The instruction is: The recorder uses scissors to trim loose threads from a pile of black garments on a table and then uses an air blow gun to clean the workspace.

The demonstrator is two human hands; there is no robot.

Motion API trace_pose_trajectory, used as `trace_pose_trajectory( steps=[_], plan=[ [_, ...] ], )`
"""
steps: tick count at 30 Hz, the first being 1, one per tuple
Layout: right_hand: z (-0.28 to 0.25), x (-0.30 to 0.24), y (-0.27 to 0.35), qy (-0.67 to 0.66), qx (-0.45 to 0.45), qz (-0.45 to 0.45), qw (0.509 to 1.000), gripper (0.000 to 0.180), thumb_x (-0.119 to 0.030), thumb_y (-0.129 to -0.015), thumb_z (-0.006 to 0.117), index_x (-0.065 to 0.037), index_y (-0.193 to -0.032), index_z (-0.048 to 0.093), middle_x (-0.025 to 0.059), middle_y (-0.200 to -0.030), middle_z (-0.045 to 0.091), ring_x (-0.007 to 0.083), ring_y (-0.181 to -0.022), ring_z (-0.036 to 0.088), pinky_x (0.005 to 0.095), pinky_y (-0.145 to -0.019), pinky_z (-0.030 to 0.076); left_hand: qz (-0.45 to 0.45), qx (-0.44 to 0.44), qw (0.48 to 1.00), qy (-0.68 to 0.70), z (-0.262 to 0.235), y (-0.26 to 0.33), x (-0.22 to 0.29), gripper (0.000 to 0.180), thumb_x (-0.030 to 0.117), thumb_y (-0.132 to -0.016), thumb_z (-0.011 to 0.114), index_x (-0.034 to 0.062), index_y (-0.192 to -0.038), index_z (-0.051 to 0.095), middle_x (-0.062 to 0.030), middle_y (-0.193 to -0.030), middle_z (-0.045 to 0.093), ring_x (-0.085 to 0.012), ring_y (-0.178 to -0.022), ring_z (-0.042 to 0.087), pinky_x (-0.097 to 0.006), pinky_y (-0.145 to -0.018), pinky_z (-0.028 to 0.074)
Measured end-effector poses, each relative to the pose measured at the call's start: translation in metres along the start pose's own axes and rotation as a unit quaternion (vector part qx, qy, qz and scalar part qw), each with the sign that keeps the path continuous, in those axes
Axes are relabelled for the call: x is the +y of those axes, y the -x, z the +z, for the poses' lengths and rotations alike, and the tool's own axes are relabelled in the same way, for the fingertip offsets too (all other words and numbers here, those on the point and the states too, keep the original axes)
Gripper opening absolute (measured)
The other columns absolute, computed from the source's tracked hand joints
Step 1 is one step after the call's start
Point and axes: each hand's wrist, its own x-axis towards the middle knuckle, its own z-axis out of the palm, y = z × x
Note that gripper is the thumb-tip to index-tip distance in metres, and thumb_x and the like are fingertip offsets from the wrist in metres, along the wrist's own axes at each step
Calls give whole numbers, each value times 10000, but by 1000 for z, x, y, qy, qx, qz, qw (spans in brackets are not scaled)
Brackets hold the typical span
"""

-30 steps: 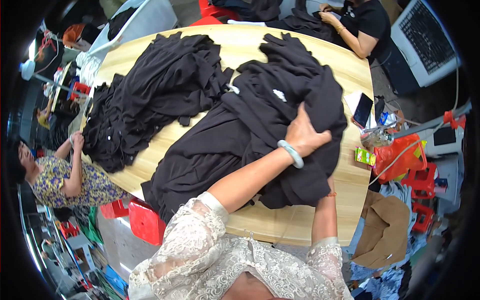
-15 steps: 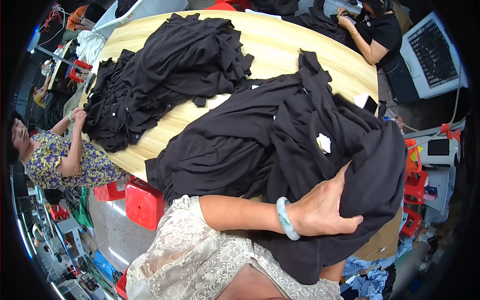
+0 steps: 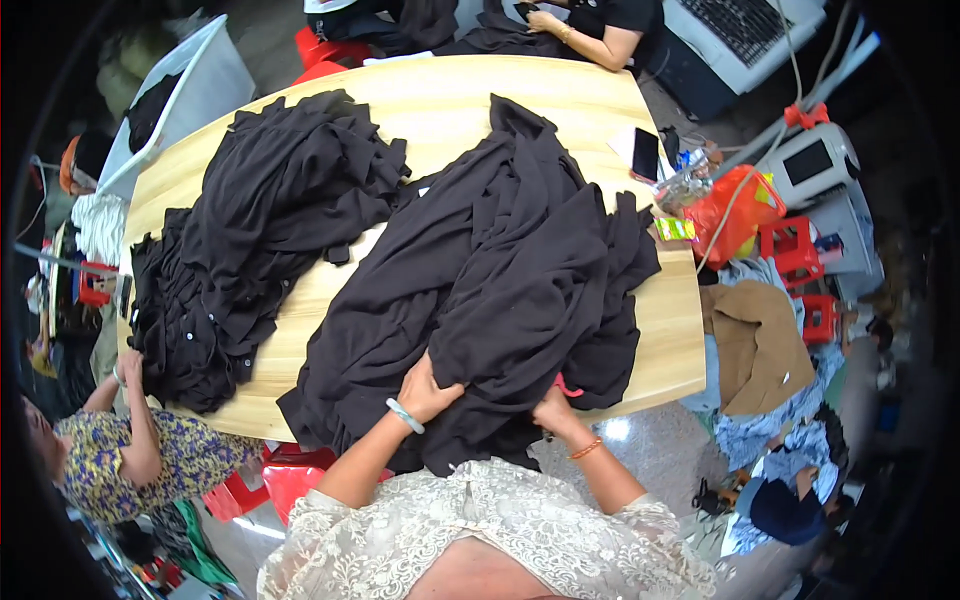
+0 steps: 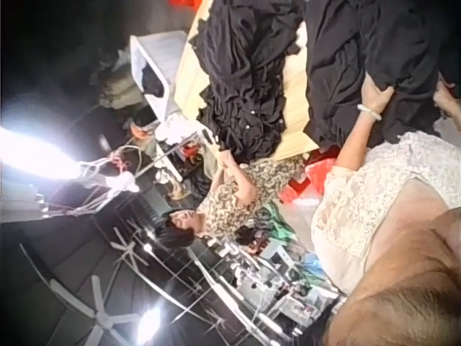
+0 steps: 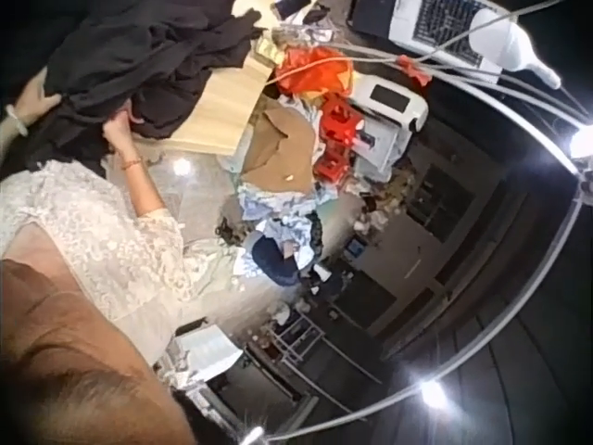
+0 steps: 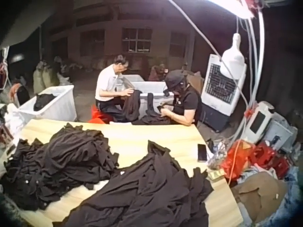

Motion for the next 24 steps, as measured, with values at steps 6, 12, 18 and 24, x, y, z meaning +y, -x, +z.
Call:
trace_pose_trajectory(
  steps=[6, 12, 18, 24],
  plan=[
    [-81, -6, 56, 59, -76, 45, 994, 251, -192, -934, 586, -37, -1128, 630, 75, -877, 735, 49, -451, 422, 230, -412, 335, 112, 59, 975, -180, -12, 21, 21, 847, 303, -678, 809, -4, -1367, 423, -198, -1146, 540, -384, -1055, 525, -440, -913, 428],
    [-143, 6, 89, 45, -53, 77, 995, 198, -163, -906, 638, -13, -1023, 691, 101, -848, 730, 40, -443, 424, 202, -424, 355, 73, 258, 896, -354, -92, 18, 7, 1049, 470, -615, 836, 73, -1453, 345, -214, -1395, 390, -403, -1319, 342, -506, -1077, 256],
    [-193, 37, 62, 187, 51, 124, 973, 288, -267, -928, 598, -13, -1019, 700, 91, -758, 725, 65, -414, 455, 232, -401, 370, -160, 207, 949, -175, -100, 26, -91, 1203, 585, -600, 823, 120, -1513, 194, -217, -1412, 399, -407, -1306, 373, -468, -1088, 313],
    [-186, 52, -4, -38, 205, 124, 970, 410, -463, -904, 626, -90, -1064, 562, 29, -648, 548, 96, -381, 413, 248, -343, 335, -182, 219, 940, -188, -85, 30, -83, 1156, 576, -612, 815, 106, -1496, 237, -195, -1372, 439, -385, -1250, 415, -470, -1059, 348]
  ],
)
